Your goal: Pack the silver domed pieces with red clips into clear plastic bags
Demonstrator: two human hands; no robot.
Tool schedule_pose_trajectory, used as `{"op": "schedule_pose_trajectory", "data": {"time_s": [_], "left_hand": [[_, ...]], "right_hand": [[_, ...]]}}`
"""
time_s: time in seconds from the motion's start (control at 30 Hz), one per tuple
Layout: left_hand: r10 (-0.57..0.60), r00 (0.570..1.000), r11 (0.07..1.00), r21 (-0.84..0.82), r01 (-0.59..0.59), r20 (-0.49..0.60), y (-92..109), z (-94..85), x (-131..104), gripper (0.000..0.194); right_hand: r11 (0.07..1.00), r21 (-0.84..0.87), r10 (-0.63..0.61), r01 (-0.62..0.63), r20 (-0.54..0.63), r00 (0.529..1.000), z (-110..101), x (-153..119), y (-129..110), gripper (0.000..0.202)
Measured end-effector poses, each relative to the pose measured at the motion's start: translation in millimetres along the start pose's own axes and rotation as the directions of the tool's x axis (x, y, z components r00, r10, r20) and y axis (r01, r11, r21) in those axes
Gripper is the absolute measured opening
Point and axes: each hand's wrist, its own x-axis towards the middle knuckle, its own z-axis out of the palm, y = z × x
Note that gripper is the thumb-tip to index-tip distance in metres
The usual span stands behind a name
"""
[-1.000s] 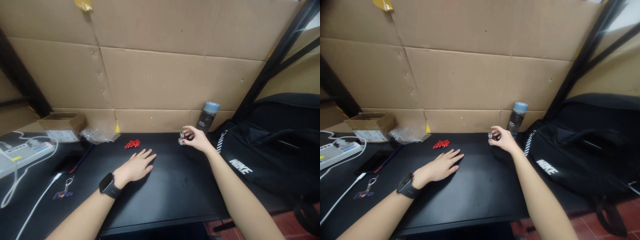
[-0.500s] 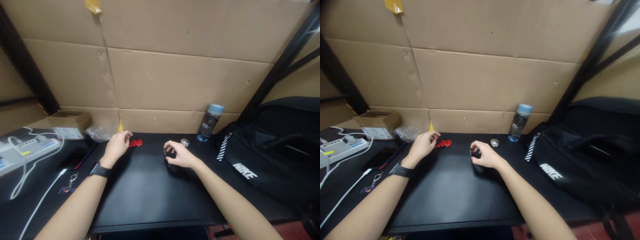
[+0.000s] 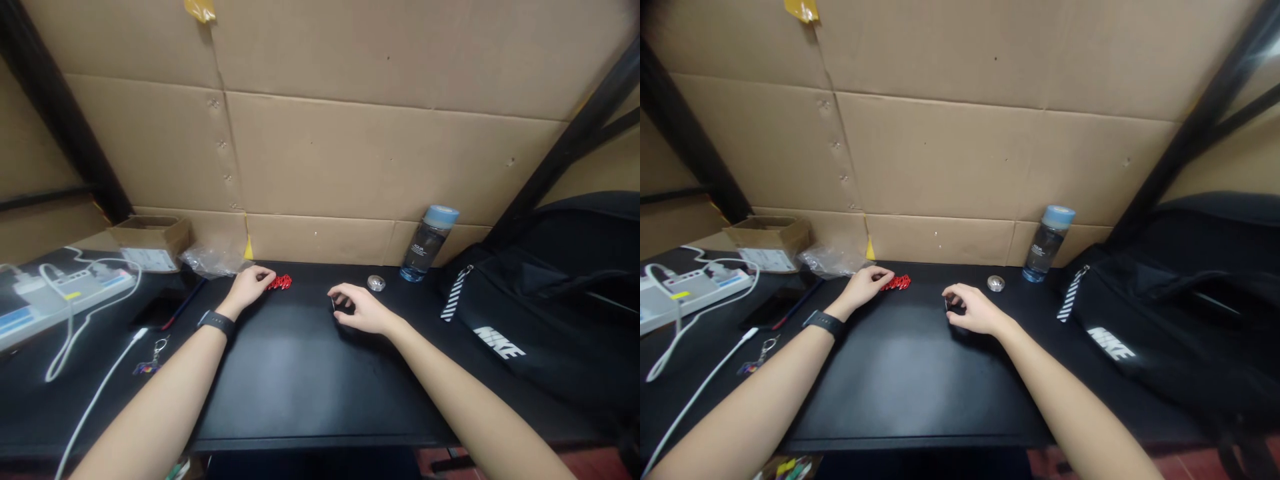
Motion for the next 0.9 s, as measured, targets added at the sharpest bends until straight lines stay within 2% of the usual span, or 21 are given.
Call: {"op": "schedule_pose_trajectory", "data": {"time_s": [0.3, 0.47, 0.9], "left_hand": [[0.054, 0.997, 0.998, -0.009, -0.054, -0.051, 1.2, 1.3, 0.9, 0.032], [0.078, 0.997, 0.997, 0.004, -0.078, -0.017, -0.2, -2.3, 0.4, 0.029], [0.134, 0.988, 0.989, 0.052, -0.138, 0.075, -6.7, 4.4, 2.6, 0.032]], "right_hand": [[1.000, 0.007, 0.021, -0.021, 0.011, 1.000, -2.2, 0.2, -2.0, 0.042], [1.000, 0.009, 0.018, -0.019, 0.014, 1.000, -1.5, 0.3, -1.7, 0.042], [1.000, 0.002, 0.024, -0.024, 0.026, 0.999, -1.4, 0.5, -2.2, 0.043]]}}
